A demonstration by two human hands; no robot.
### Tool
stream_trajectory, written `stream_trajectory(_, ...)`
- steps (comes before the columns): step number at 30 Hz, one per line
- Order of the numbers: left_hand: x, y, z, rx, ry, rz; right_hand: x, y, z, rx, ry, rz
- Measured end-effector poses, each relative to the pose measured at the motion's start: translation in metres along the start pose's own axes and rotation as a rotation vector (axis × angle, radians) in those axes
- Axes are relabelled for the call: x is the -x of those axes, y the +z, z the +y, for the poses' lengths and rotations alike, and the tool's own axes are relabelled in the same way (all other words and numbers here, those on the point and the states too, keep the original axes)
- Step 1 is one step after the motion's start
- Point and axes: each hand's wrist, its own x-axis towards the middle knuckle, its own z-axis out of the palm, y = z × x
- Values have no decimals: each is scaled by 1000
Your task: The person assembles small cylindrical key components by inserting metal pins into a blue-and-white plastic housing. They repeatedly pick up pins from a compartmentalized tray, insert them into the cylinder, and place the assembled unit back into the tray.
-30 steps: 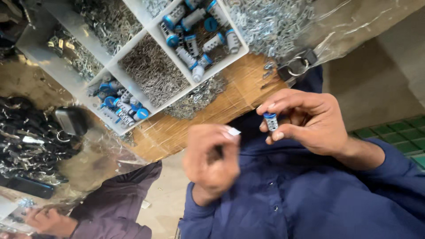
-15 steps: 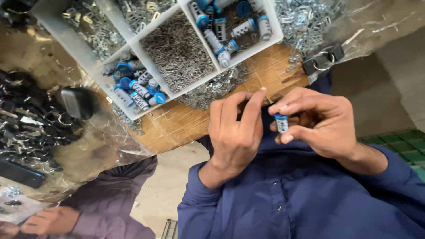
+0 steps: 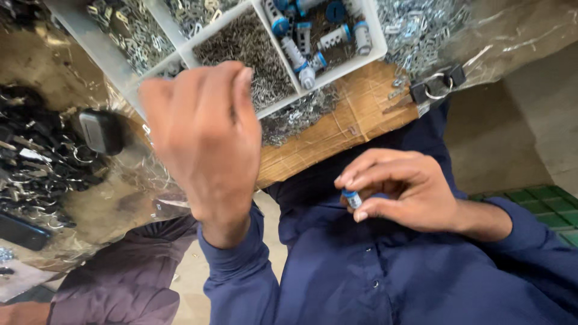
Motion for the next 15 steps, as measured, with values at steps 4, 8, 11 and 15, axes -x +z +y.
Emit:
stream_trajectory(4,7,5,0,29,-38,137,2,-5,-1,-66,14,42)
stream_trajectory(8,13,5,3,27,-124,196,-1,-10,0,-17,-9,58)
stream_trajectory(11,13,5,6,117,-140,244,-4,-10,0,11,-25,40)
stream_trajectory(15,19,2,16,465,-246,312,-4,-9,-1,-21,-4,51)
